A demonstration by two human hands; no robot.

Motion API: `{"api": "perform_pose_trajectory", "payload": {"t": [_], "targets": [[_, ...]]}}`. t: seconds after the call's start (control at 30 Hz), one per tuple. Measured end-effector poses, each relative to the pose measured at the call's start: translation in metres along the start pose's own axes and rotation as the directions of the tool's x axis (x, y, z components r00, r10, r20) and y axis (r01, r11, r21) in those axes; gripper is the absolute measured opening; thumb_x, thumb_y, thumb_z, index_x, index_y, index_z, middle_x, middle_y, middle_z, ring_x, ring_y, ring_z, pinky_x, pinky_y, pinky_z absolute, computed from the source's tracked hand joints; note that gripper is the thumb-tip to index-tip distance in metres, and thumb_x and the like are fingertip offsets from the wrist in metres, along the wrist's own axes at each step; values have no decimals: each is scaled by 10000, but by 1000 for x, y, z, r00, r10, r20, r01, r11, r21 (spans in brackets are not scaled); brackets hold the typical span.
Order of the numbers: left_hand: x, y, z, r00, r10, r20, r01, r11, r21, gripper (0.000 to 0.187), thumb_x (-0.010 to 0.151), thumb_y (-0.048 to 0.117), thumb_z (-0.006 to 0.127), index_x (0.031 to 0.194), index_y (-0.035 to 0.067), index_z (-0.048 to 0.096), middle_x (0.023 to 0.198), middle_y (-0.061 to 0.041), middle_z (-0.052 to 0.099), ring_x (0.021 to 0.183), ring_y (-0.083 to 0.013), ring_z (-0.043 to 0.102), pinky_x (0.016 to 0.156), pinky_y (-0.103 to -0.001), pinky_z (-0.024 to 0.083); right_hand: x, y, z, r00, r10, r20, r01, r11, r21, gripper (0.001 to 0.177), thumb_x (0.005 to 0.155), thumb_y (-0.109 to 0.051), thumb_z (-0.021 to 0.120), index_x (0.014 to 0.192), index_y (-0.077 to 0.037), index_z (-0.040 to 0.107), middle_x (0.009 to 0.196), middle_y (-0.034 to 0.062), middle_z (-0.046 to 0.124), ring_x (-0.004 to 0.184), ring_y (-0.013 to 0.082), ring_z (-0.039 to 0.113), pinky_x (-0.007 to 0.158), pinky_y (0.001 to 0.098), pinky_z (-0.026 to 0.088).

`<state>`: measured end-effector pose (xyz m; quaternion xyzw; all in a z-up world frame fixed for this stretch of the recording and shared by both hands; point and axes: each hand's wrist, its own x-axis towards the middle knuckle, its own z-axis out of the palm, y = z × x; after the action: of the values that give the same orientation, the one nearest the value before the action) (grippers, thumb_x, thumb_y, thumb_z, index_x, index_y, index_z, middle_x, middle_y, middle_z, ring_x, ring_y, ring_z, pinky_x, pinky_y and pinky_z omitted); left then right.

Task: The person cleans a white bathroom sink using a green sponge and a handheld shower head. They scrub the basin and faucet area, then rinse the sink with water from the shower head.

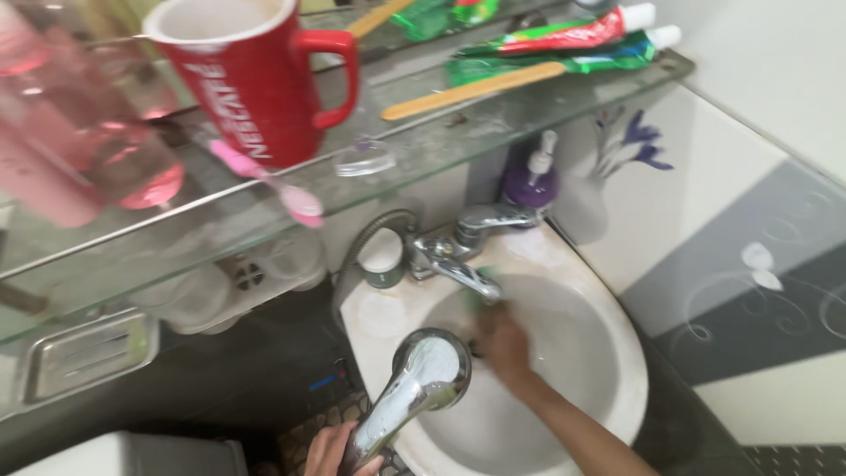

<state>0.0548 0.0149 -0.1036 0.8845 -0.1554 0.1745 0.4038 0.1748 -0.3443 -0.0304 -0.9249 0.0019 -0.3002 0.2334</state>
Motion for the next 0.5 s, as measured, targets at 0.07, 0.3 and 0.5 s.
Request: {"api": "perform_pose_trajectory", "payload": {"t": [0.07, 0.3, 0.5], "targets": [[7, 9, 3, 1000, 27, 6, -26, 999, -28, 698, 621, 358, 918, 1145, -31, 669, 989, -174, 692, 935, -312, 711, 856, -417, 554, 5, 2, -8, 982, -161, 100, 165, 986, -37, 425, 917, -260, 648, 1322, -139, 601, 1116, 202, 635, 765, 361, 683, 610, 459, 572], [24, 51, -6, 997, -40, 67, 41, 999, -13, 654, 692, 355, 875, 1168, -41, 663, 1051, -186, 689, 1025, -327, 703, 907, -420, 543, 25, 14, -91, 921, 211, 329, -272, 951, 150, 584, 993, -281, 606, 1554, -161, 495, 901, 110, 637, 767, 227, 640, 714, 354, 521], [25, 69, -13, 983, -180, 31, 181, 983, -38, 646, 727, 351, 855, 1217, -27, 669, 1129, -184, 682, 1074, -324, 706, 940, -409, 545, 36, -1, -118, 950, 128, 285, -254, 846, 468, 578, 1021, -323, 564, 1570, -159, 484, 879, 57, 559, 799, 154, 543, 744, 275, 469]]}}
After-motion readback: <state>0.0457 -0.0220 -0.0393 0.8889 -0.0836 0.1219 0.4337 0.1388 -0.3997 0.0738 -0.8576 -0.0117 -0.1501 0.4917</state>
